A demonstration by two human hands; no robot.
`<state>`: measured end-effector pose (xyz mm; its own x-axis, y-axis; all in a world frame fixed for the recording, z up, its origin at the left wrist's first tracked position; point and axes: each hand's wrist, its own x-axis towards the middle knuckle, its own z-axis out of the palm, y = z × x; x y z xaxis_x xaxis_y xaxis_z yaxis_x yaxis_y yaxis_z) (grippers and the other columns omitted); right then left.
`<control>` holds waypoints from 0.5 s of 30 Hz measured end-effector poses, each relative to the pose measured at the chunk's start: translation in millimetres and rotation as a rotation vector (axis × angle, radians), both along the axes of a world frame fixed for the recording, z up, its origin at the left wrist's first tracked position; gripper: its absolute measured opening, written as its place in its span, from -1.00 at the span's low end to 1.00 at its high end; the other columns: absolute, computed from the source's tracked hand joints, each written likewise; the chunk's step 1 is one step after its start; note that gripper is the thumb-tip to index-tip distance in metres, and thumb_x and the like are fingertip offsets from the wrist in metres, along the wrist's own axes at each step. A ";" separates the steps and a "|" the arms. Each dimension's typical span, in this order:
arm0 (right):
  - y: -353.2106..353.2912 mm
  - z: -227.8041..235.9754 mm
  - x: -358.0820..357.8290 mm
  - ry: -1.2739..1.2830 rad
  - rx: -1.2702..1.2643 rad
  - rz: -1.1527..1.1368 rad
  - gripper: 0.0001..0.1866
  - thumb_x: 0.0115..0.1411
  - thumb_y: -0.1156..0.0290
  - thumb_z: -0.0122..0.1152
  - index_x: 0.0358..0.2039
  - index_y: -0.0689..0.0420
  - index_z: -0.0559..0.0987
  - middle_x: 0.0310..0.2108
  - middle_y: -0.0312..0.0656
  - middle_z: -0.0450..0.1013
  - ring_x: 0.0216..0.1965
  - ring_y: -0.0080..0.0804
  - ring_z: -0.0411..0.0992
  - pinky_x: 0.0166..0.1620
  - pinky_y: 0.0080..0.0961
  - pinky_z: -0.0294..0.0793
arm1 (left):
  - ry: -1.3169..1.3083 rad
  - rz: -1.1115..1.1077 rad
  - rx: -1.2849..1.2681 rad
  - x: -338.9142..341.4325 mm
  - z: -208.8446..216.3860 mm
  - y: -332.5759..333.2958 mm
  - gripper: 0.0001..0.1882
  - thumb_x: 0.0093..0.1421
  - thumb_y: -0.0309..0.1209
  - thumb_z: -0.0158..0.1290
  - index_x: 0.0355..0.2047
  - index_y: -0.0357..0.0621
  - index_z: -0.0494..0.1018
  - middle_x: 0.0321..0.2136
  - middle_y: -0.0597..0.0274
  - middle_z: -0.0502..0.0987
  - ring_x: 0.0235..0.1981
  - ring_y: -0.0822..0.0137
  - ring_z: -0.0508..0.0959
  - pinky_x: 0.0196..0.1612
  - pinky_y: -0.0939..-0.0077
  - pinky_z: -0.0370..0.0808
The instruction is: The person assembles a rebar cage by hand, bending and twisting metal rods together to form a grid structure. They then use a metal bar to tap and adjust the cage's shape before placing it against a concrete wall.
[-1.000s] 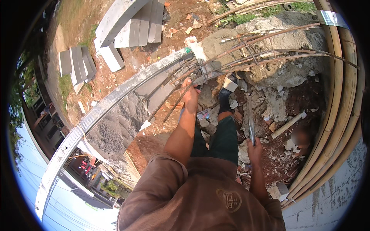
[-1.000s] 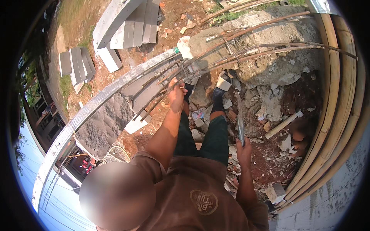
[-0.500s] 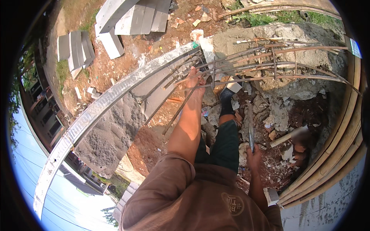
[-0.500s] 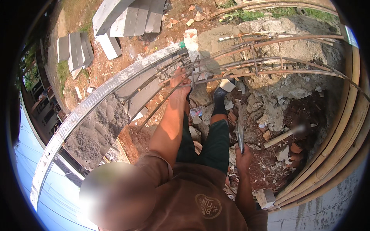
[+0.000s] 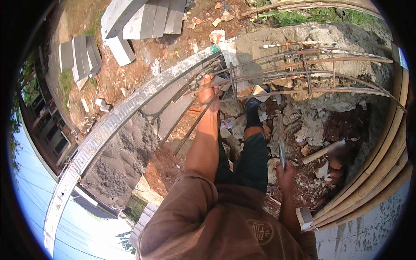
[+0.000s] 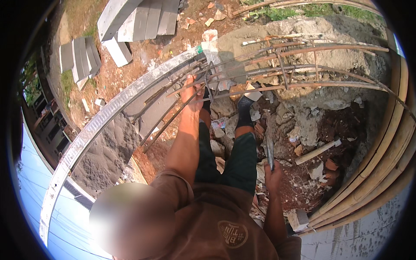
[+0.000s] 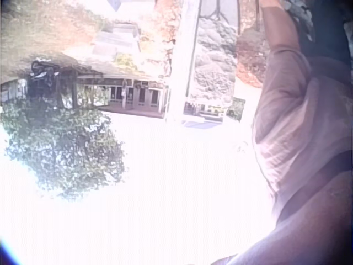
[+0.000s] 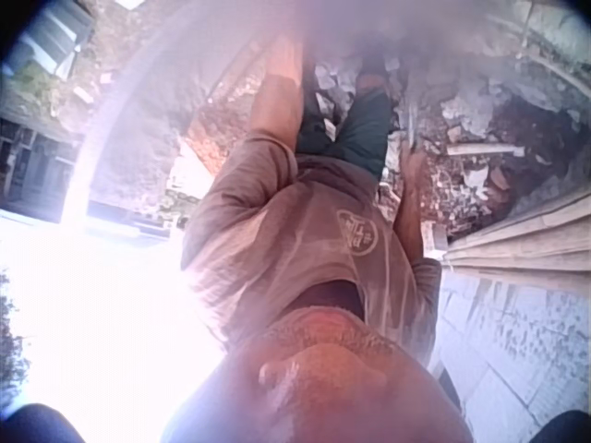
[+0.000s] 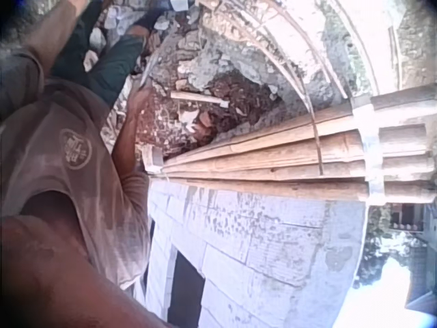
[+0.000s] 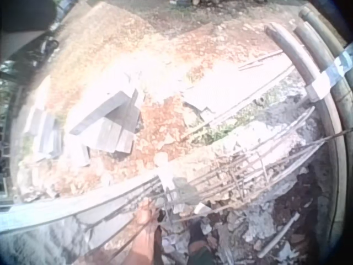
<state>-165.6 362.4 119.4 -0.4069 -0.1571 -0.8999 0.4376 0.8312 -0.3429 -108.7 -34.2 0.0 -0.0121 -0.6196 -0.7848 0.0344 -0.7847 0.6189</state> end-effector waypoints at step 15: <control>-33.9 18.5 4.7 -0.023 -0.028 -0.025 -0.72 0.18 0.25 0.10 -0.29 0.24 0.48 -0.63 -0.34 0.24 -0.56 -0.58 0.18 -0.46 -0.51 0.24 | -0.136 -0.184 -0.039 -1.5 9.0 -1.4 -0.53 0.24 -0.17 0.01 -0.07 -0.37 0.31 -0.46 -0.04 0.57 -0.77 0.50 0.39 -0.75 0.68 0.34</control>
